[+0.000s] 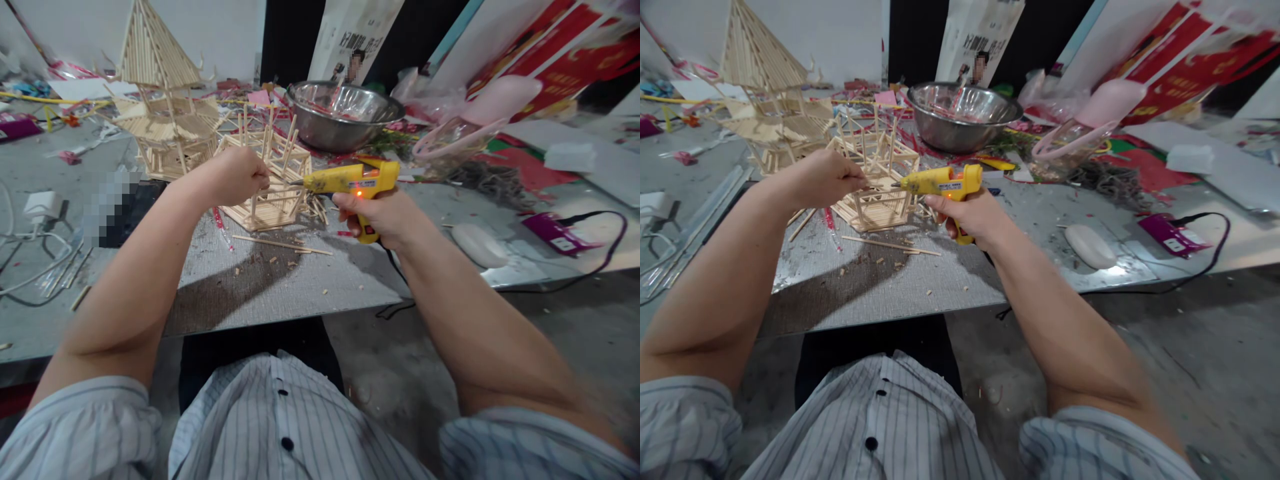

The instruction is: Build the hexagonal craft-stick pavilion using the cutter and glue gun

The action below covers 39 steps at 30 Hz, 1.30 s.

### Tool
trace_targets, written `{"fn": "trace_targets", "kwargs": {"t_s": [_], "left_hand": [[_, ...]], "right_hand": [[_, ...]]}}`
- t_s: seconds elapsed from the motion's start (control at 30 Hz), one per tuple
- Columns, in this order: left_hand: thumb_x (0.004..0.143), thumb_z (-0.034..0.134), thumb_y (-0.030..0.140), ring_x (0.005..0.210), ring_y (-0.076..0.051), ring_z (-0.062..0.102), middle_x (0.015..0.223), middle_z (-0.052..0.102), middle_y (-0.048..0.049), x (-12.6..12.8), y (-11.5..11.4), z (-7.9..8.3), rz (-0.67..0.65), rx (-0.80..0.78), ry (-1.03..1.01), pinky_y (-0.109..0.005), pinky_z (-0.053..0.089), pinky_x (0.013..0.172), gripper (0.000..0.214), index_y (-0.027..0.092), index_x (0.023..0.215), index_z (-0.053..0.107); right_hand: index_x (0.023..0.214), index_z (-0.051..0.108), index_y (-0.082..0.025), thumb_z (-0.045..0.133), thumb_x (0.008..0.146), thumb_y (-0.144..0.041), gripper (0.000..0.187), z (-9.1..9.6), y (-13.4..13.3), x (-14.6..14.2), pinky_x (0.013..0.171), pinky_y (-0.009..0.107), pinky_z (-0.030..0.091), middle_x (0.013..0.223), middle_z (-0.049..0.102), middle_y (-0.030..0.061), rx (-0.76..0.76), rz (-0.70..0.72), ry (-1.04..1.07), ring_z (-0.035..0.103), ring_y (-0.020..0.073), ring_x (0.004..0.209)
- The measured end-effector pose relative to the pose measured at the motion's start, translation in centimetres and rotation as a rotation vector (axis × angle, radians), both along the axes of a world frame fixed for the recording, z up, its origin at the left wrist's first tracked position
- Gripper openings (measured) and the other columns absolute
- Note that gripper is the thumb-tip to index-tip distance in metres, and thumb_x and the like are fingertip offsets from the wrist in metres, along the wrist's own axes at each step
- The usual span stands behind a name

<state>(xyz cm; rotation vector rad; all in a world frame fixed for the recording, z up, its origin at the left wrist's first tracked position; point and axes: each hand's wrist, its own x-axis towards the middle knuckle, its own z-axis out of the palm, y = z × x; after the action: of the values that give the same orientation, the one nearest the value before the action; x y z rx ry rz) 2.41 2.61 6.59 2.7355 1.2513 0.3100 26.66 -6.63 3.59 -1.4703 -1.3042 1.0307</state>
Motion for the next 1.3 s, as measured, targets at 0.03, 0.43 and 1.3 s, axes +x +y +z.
{"fn": "trace_targets", "kwargs": {"t_s": [0.03,0.43,1.3], "left_hand": [[0.085,0.047,0.037,0.082,-0.020,0.061,0.081,0.070,-0.0050,0.1,-0.2,0.2,0.021,-0.008,0.001,-0.028,0.042,0.074,0.036,0.022,0.105,0.072],[0.091,0.048,0.030,0.058,-0.007,0.041,0.073,0.065,-0.0017,0.2,-3.1,3.5,0.119,-0.029,-0.143,-0.023,0.031,0.058,0.028,0.014,0.081,0.069],[0.088,0.052,0.019,0.053,-0.007,0.045,0.075,0.072,-0.0011,0.5,-2.2,2.7,0.201,0.054,-0.287,-0.021,0.029,0.057,0.020,0.014,0.080,0.069]], "right_hand": [[0.070,0.051,-0.021,0.082,0.067,-0.040,0.036,0.0,0.0,0.0,0.031,0.022,0.032,0.051,0.053,-0.0044,0.001,-0.011,-0.002,0.041,0.0065,0.033],[0.071,0.052,-0.021,0.083,0.064,-0.046,0.040,-0.6,0.4,0.8,0.031,0.021,0.033,0.051,0.052,-0.0055,0.023,-0.009,-0.018,0.040,0.0060,0.035],[0.055,0.046,-0.022,0.082,0.065,-0.046,0.044,0.0,0.0,0.5,0.031,0.024,0.028,0.042,0.043,-0.0049,-0.009,-0.045,-0.089,0.037,0.0073,0.031]]}}
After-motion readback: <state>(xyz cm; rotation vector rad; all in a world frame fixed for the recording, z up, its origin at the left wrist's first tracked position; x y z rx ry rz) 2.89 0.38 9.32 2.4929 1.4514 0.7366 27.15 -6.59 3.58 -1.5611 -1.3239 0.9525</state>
